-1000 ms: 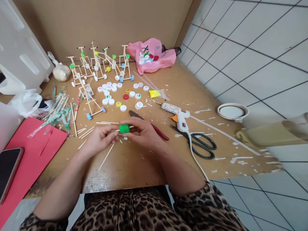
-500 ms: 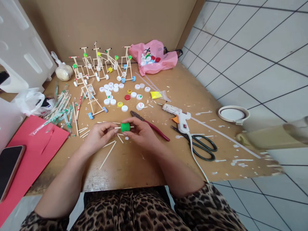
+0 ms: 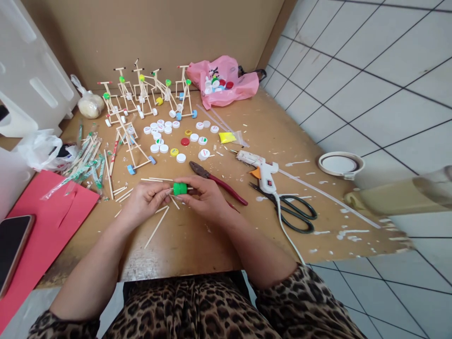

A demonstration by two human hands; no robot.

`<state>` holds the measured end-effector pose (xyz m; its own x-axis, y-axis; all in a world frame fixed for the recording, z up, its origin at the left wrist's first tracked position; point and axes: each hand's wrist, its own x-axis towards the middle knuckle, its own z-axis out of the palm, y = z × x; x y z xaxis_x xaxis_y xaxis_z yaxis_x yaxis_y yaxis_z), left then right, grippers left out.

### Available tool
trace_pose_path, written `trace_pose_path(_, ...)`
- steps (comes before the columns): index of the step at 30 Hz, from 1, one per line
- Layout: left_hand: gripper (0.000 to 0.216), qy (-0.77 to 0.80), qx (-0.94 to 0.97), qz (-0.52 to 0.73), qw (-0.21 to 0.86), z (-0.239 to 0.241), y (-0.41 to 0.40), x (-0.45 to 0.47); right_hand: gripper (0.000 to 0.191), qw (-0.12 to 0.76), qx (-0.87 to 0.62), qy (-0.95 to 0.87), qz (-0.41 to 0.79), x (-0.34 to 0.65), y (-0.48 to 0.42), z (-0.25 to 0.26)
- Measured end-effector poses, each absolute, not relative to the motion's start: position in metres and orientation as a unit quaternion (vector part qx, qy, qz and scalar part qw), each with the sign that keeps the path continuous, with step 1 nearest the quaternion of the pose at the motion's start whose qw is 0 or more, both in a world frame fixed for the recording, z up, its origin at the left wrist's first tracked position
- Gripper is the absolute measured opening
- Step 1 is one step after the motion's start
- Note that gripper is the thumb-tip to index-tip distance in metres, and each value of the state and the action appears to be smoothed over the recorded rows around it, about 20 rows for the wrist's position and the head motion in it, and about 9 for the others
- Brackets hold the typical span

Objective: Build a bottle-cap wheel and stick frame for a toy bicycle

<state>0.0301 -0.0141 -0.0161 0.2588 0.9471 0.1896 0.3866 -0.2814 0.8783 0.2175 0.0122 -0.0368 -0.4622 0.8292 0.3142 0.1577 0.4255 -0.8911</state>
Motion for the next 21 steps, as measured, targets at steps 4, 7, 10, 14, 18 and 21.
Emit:
trace_pose_path(4, 0.038, 0.464, 0.725, 0.373, 0.346, -0.0140, -0.0143, 0.0309, 0.024, 0.394, -0.333, -0.745, 0.423, 0.2178, 0.0111, -0.0353)
trace_pose_path(7, 0.039, 0.458, 0.739, 0.368, 0.331, -0.0136, -0.0145, 0.0312, 0.023, 0.396, -0.334, -0.743, 0.424, 0.2181, 0.0106, -0.0342)
trace_pose_path(10, 0.039, 0.452, 0.745, 0.372, 0.320, -0.0154, -0.0146, 0.0315, 0.023, 0.403, -0.327, -0.741, 0.426, 0.2184, 0.0100, -0.0341)
trace_pose_path(14, 0.037, 0.454, 0.747, 0.376, 0.306, -0.0180, -0.0148, 0.0321, 0.023, 0.405, -0.324, -0.741, 0.426, 0.2189, 0.0096, -0.0340)
trace_pose_path(18, 0.036, 0.454, 0.753, 0.375, 0.293, -0.0185, -0.0155, 0.0326, 0.023, 0.407, -0.327, -0.740, 0.425, 0.2190, 0.0095, -0.0341)
trace_pose_path(21, 0.033, 0.445, 0.761, 0.381, 0.279, -0.0192, -0.0159, 0.0329, 0.023, 0.411, -0.328, -0.740, 0.420, 0.2188, 0.0095, -0.0351)
